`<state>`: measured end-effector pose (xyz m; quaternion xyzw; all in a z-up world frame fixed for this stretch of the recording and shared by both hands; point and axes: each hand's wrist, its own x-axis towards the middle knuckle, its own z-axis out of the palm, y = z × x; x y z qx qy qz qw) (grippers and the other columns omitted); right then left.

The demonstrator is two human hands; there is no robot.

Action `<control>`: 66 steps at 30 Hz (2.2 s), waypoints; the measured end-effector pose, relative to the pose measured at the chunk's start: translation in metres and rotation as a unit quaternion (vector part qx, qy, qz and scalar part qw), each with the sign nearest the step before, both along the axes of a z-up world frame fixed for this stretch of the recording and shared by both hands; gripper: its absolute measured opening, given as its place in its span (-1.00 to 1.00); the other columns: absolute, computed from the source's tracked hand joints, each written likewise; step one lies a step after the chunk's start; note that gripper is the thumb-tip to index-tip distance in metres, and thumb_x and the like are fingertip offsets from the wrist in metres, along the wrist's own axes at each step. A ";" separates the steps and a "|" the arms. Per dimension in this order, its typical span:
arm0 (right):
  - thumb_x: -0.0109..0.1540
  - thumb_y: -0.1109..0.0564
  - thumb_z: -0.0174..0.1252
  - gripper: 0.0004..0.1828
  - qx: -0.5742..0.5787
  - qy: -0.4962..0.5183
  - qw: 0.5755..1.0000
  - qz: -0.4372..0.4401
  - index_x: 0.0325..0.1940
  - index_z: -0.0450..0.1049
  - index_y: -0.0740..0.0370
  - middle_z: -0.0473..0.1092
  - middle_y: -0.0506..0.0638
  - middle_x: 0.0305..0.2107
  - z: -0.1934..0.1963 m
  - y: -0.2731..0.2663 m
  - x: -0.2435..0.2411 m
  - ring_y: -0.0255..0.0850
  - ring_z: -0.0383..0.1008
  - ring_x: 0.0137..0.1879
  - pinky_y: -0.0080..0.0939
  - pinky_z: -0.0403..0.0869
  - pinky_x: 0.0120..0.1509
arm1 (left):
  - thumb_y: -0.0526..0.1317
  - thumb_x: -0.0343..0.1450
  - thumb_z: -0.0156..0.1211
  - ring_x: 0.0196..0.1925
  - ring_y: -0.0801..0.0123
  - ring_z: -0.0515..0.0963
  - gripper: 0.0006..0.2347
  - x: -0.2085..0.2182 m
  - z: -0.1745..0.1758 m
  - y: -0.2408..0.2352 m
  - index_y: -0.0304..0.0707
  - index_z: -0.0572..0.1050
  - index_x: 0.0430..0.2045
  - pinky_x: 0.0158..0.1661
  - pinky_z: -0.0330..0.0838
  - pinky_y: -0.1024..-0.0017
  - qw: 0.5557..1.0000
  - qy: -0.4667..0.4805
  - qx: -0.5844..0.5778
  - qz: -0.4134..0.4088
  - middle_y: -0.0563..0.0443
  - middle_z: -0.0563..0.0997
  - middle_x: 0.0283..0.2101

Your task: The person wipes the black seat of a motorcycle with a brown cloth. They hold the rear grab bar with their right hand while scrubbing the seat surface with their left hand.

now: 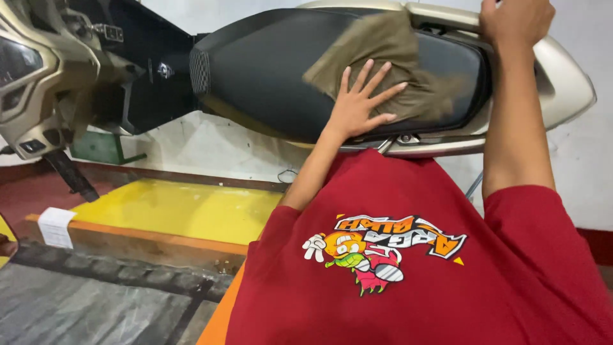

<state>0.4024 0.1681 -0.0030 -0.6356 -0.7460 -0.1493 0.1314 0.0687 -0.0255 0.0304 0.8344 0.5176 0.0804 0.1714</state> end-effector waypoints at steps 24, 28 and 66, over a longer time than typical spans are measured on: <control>0.10 0.12 0.13 -0.75 -0.172 0.033 0.982 -0.064 -0.28 0.70 0.14 0.57 0.07 -0.45 0.037 -0.006 -0.008 0.06 0.56 -0.39 0.02 0.50 -0.20 | 0.42 0.48 -0.28 0.55 -0.18 0.10 -0.36 -0.264 -0.085 0.118 0.22 0.27 0.41 0.45 -0.15 -0.36 0.906 0.123 -0.157 0.373 -0.32 0.23 0.47; 0.06 0.12 0.14 -0.75 -0.177 0.026 0.981 -0.070 -0.30 0.69 0.15 0.56 0.08 -0.46 0.044 -0.007 -0.011 0.07 0.55 -0.40 0.01 0.50 -0.24 | 0.33 0.49 -0.26 0.43 -0.35 0.16 -0.42 -0.255 -0.073 0.146 0.13 0.33 0.33 0.25 -0.11 -0.51 0.893 0.127 -0.208 0.377 -0.37 0.25 0.40; 0.01 0.14 0.09 -0.71 -0.127 0.011 0.992 -0.018 -0.32 0.69 0.14 0.54 0.09 -0.48 0.028 -0.005 0.001 0.06 0.54 -0.43 0.00 0.51 -0.23 | 0.39 0.52 -0.18 0.59 -0.27 -0.18 -0.38 -0.204 -0.062 0.010 0.42 0.01 0.51 0.31 -0.34 -0.56 0.879 0.150 -0.102 0.442 0.02 -0.15 0.60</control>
